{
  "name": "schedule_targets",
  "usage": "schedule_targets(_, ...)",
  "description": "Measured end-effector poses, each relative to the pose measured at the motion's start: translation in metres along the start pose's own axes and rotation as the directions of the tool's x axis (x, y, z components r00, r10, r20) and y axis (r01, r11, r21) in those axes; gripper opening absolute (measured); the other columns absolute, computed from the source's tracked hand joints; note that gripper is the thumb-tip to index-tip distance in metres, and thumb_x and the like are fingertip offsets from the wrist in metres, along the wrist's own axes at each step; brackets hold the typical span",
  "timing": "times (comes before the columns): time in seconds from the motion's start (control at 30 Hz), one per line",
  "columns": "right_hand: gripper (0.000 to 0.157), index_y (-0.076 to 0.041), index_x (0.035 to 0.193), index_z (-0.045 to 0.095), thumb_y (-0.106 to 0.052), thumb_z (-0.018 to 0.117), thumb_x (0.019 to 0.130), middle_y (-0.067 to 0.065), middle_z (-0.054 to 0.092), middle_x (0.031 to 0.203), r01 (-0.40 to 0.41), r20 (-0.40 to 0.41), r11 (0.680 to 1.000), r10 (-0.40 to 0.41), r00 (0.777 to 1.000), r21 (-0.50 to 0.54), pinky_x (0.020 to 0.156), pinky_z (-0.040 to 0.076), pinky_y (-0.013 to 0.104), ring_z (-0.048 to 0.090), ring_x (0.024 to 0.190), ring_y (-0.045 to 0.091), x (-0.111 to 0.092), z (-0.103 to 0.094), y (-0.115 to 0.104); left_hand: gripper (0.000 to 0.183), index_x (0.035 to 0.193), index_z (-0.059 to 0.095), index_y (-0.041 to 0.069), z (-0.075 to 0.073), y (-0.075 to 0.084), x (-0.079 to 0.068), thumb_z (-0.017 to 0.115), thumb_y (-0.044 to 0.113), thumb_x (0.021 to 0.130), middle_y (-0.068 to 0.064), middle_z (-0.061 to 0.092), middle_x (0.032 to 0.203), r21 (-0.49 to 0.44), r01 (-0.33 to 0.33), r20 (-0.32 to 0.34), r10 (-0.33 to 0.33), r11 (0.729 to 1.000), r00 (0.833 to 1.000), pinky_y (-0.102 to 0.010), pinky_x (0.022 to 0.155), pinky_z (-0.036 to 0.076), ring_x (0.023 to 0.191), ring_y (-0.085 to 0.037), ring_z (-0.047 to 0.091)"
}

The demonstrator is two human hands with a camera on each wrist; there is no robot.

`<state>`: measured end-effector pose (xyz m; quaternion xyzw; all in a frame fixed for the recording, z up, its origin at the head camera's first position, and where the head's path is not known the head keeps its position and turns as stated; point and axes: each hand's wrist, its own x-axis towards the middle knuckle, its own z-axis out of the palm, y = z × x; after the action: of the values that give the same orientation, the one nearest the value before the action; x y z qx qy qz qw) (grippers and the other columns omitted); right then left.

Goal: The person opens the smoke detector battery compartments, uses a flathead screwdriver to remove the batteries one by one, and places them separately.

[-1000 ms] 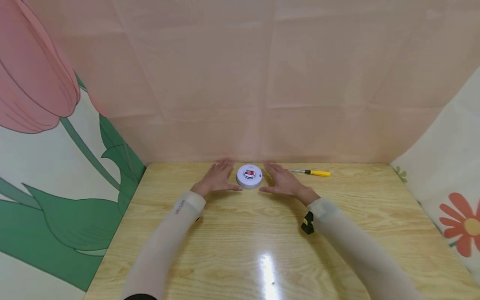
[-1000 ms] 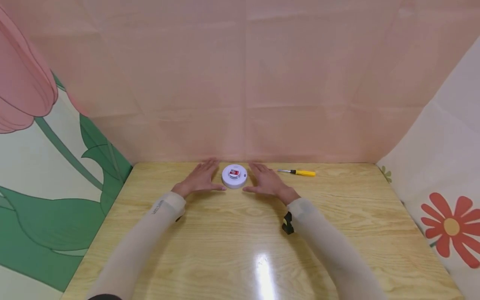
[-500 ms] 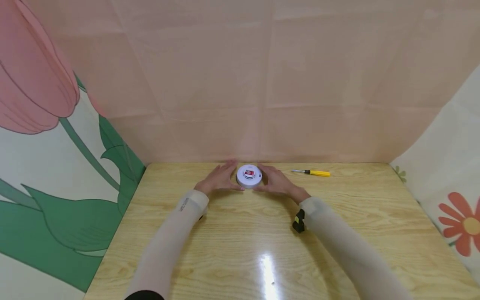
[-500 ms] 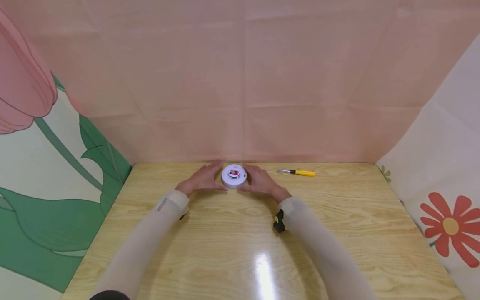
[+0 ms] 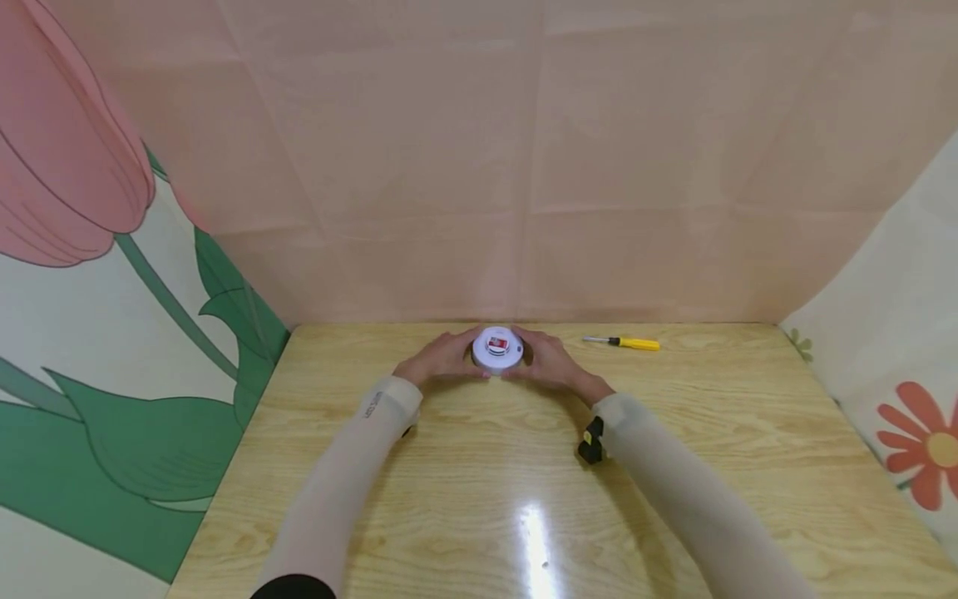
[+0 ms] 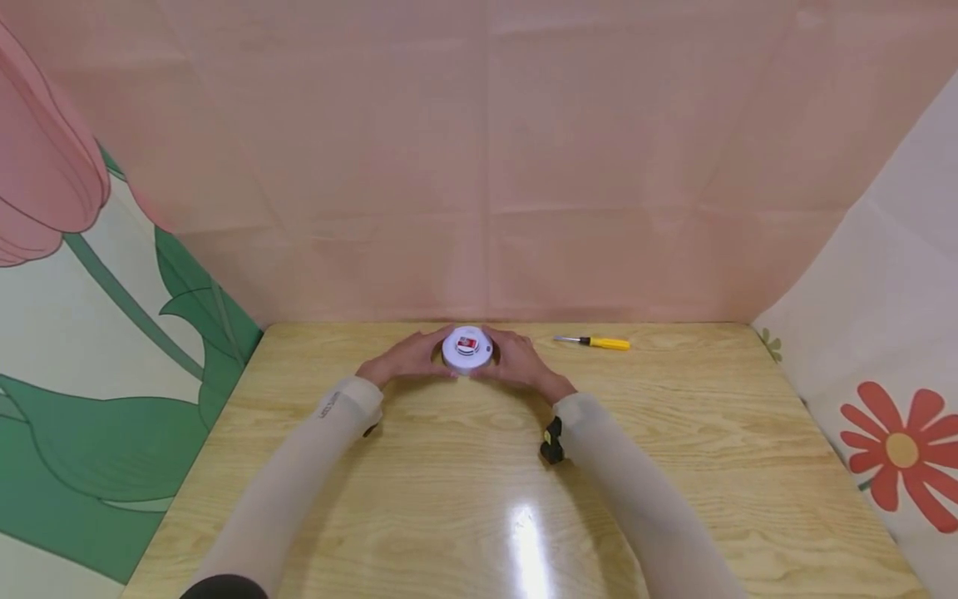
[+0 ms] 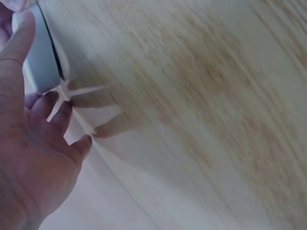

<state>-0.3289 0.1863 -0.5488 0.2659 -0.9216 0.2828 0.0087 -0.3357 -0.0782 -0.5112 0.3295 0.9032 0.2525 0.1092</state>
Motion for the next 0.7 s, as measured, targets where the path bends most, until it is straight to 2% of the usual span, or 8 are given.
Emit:
schedule_targets(0.1,0.102,0.002,0.161,0.039,-0.043,0.09,0.085,0.022,0.051,0.158,-0.008,-0.005,1.0,0.008,1.0,0.022,0.123,0.034,0.059,0.048,0.146,0.04,0.0002,0.0005,0.0009,0.093,0.165,0.035,0.013,0.0011,-0.0019,0.0014,0.085,0.037,0.091,-0.012,0.059,0.153,0.01,-0.018,-0.011,0.019,1.0,1.0,-0.047,0.118,0.045,0.135,-0.029,0.06)
schedule_targets(0.37,0.098,0.001,0.159,0.043,-0.04,0.091,0.085,0.022,0.055,0.155,-0.018,-0.021,0.998,0.019,1.0,0.066,0.121,0.039,0.055,0.053,0.142,0.039,-0.0002,0.0023,0.0025,0.091,0.166,0.033,0.01,0.0048,-0.0034,0.0034,0.082,0.036,0.094,-0.013,0.056,0.157,-0.009,0.023,-0.021,-0.023,1.0,0.999,-0.049,0.122,0.04,0.142,-0.03,0.054)
schedule_targets(0.7,0.096,0.002,0.16,0.041,-0.034,0.091,0.086,0.021,0.05,0.159,-0.035,-0.009,0.983,0.037,0.999,0.178,0.125,0.033,0.055,0.047,0.147,0.038,-0.0043,0.001,0.0024,0.092,0.166,0.031,0.008,0.0062,-0.0002,0.0022,0.082,0.035,0.094,-0.016,0.056,0.155,-0.028,0.027,-0.034,-0.028,0.999,0.999,-0.048,0.121,0.041,0.142,-0.031,0.054)
